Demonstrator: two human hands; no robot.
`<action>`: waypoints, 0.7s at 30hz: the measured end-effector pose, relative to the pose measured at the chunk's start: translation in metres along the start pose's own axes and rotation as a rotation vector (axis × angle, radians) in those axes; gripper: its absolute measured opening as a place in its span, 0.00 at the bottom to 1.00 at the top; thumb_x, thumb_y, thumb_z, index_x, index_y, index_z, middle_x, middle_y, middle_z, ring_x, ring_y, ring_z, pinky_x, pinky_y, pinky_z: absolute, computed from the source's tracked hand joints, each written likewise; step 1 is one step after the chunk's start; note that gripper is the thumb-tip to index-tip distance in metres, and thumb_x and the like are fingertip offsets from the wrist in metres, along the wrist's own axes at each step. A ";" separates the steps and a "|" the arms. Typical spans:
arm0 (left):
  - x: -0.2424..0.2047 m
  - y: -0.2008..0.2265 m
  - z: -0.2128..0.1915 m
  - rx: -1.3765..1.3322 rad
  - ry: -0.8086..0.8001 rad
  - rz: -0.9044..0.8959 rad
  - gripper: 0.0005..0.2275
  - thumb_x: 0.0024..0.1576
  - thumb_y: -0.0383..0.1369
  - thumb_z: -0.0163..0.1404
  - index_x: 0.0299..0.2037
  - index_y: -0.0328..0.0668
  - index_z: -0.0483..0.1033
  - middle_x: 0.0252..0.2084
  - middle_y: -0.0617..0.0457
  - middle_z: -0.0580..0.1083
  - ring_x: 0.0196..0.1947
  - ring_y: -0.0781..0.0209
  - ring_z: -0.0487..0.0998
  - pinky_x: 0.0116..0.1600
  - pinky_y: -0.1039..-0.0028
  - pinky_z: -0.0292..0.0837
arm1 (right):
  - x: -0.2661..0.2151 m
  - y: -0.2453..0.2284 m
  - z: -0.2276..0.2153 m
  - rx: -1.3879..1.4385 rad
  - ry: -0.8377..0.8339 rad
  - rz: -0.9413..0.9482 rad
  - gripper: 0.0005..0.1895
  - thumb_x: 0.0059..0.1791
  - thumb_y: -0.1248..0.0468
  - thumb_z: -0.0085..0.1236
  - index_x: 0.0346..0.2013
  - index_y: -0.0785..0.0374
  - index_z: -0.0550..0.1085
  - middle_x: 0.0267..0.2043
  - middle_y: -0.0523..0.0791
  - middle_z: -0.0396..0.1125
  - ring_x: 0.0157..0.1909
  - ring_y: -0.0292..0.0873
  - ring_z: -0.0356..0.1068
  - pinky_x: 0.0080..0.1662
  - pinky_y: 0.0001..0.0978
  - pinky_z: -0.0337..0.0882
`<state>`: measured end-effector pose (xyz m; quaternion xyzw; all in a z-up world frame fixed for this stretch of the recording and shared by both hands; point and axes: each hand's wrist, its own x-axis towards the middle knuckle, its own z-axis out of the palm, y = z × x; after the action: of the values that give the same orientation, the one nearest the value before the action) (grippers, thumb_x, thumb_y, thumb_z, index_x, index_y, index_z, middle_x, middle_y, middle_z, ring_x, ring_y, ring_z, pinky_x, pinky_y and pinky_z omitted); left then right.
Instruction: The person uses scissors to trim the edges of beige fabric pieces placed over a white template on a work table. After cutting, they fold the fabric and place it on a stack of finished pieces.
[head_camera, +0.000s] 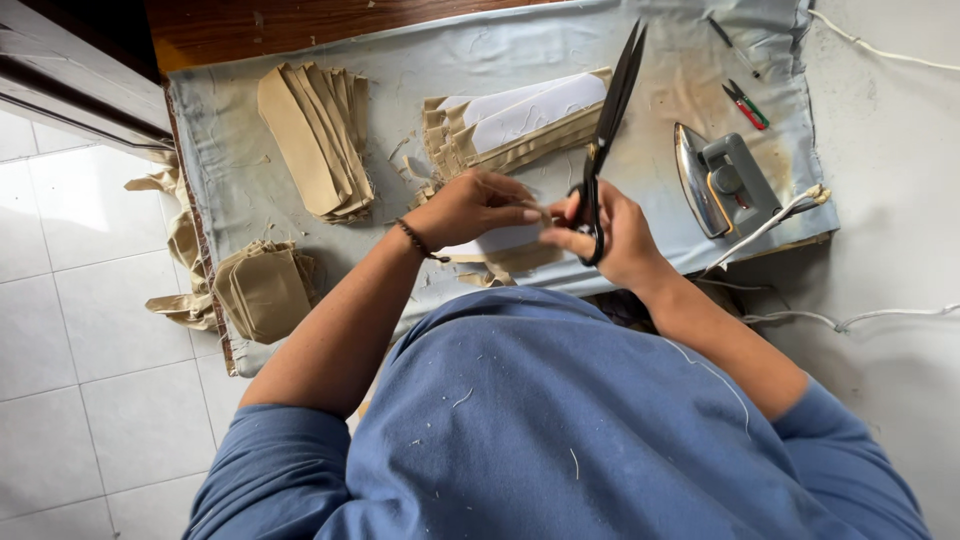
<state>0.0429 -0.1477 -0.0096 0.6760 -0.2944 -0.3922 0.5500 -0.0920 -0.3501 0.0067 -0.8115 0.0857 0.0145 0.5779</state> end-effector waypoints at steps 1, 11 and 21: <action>0.001 -0.005 0.002 0.015 0.014 0.016 0.10 0.56 0.42 0.62 0.42 0.51 0.83 0.30 0.52 0.81 0.35 0.63 0.82 0.48 0.73 0.77 | 0.008 0.012 0.004 0.038 0.064 -0.008 0.18 0.42 0.62 0.76 0.34 0.58 0.71 0.40 0.46 0.78 0.41 0.37 0.77 0.48 0.29 0.74; -0.025 -0.082 -0.032 0.432 -0.073 -0.074 0.24 0.40 0.45 0.70 0.44 0.54 0.74 0.29 0.55 0.79 0.35 0.53 0.81 0.46 0.63 0.73 | 0.025 0.049 -0.023 0.225 0.427 -0.073 0.18 0.46 0.68 0.76 0.35 0.62 0.69 0.37 0.45 0.74 0.41 0.33 0.73 0.47 0.24 0.76; -0.038 -0.081 -0.014 -0.743 0.752 0.016 0.22 0.42 0.26 0.73 0.45 0.41 0.78 0.41 0.46 0.80 0.43 0.49 0.82 0.52 0.64 0.82 | -0.018 0.108 -0.008 0.139 0.560 0.034 0.20 0.45 0.67 0.77 0.35 0.62 0.68 0.36 0.44 0.71 0.37 0.35 0.71 0.41 0.23 0.73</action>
<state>0.0330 -0.0913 -0.0792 0.5272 0.0771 -0.1964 0.8231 -0.1269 -0.3896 -0.0893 -0.7407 0.2563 -0.2065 0.5856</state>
